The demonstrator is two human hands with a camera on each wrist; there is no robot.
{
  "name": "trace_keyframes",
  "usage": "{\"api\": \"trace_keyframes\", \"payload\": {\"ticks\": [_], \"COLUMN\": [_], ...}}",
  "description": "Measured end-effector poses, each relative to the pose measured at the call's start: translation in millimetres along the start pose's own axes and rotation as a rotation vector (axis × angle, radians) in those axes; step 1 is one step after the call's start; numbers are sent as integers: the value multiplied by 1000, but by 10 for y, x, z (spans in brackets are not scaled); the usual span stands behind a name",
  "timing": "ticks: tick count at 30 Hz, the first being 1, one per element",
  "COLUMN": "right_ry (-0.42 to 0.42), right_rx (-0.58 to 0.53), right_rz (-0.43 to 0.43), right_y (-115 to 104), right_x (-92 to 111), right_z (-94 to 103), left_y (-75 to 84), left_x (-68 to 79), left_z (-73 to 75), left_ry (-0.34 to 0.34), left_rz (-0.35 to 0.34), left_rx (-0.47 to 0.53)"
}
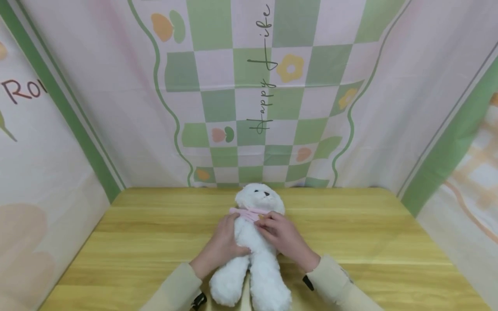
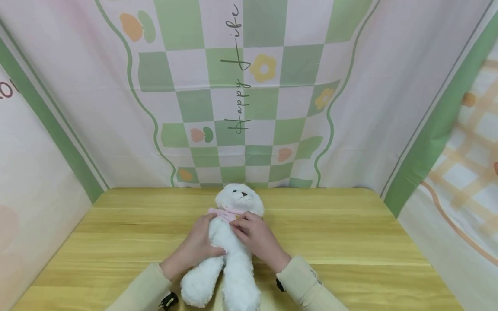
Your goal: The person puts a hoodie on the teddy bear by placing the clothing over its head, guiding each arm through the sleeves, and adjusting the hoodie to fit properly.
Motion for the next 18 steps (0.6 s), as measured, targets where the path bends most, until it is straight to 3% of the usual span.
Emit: {"api": "trace_keyframes", "payload": {"ticks": [6,9,11,14,16,18], "right_ry": [6,13,5,-18,-50,-88], "right_rx": [196,166,22,-280,-433,-479], "right_rz": [-189,-273,-369,-518,-567,-552], "right_y": [23,54,111,178,184,167], "right_x": [-139,-161,-151,-107,-85,-88], "right_z": [-29,-22,-37,-85,-124,-144], "left_y": [72,126,179,249,267,241], "left_x": [80,121,139,150,154,153], "left_z": [17,25,29,38,46,55], "left_ry": [129,183,202,229,239,232], "left_rz": [-33,-72,-107,-154,-166,-151], "left_rx": [2,-33,-65,-103,-106,-79]}}
Point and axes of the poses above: each hand's wrist, its own x-axis away from the middle knuckle, its own z-axis out of the back of the hand, y = z × x, the point moved 8 cm from there along -x, towards the middle knuckle, and after that the axes turned 12 degrees about -x, right-handed, at the moved point
